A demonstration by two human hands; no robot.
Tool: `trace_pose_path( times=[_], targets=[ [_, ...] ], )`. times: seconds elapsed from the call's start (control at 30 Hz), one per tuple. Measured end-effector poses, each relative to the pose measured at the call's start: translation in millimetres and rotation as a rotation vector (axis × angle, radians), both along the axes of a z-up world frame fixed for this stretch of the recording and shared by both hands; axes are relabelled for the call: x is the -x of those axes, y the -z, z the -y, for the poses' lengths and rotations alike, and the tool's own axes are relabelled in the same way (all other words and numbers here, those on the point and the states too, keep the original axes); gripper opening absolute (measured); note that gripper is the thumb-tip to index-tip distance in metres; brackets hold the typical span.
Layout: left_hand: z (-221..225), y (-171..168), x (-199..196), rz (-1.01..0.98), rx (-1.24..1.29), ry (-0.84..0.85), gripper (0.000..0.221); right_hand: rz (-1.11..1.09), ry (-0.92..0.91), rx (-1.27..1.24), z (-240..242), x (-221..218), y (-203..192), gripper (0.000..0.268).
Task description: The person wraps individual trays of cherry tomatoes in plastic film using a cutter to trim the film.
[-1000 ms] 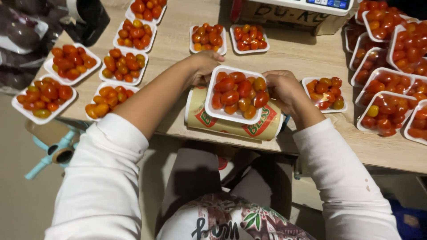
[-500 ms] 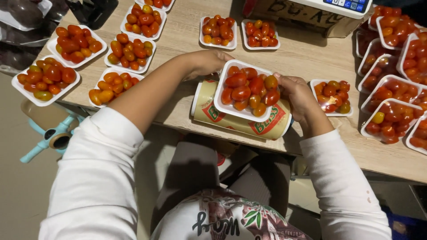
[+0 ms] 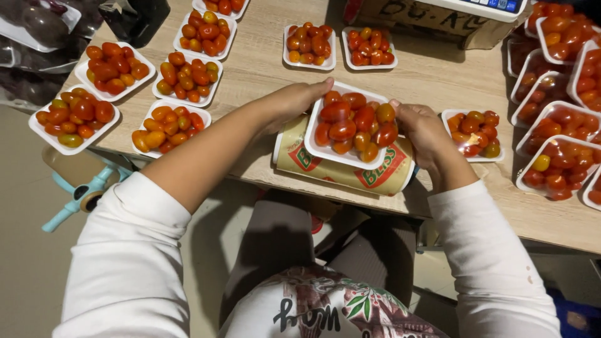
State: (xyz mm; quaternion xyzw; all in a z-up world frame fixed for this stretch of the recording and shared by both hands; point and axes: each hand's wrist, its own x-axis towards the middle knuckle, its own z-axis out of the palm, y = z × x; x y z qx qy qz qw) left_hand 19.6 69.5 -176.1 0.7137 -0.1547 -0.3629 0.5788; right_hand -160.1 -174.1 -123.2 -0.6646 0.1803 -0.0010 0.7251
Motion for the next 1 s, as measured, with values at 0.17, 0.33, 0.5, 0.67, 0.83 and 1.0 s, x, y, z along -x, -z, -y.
trace_pose_path(
  times=[0.17, 0.33, 0.5, 0.67, 0.83, 1.0],
  targets=[
    [-3, -129, 94, -0.029, 0.091, -0.119, 0.070, 0.013, 0.043, 0.014, -26, 8, -45, 0.033],
    [5, -175, 122, -0.196, 0.234, -0.221, 0.073, 0.191, 0.119, -0.097, -13, -1, -45, 0.027],
    [16, -175, 124, -0.485, 0.360, -0.256, 0.065, 0.146, 0.126, -0.074, -14, 2, -62, 0.030],
    [11, -181, 133, -0.591, 0.396, -0.128, 0.077, 0.104, 0.136, -0.032, -16, 9, -75, 0.028],
    [4, -184, 148, -0.660, 0.364, -0.219, 0.076, 0.086, -0.013, 0.056, -17, 20, -78, 0.034],
    [-2, -185, 172, -0.678, 0.318, -0.306, 0.075, 0.162, -0.087, 0.447, 2, 50, -69, 0.043]
  ],
)
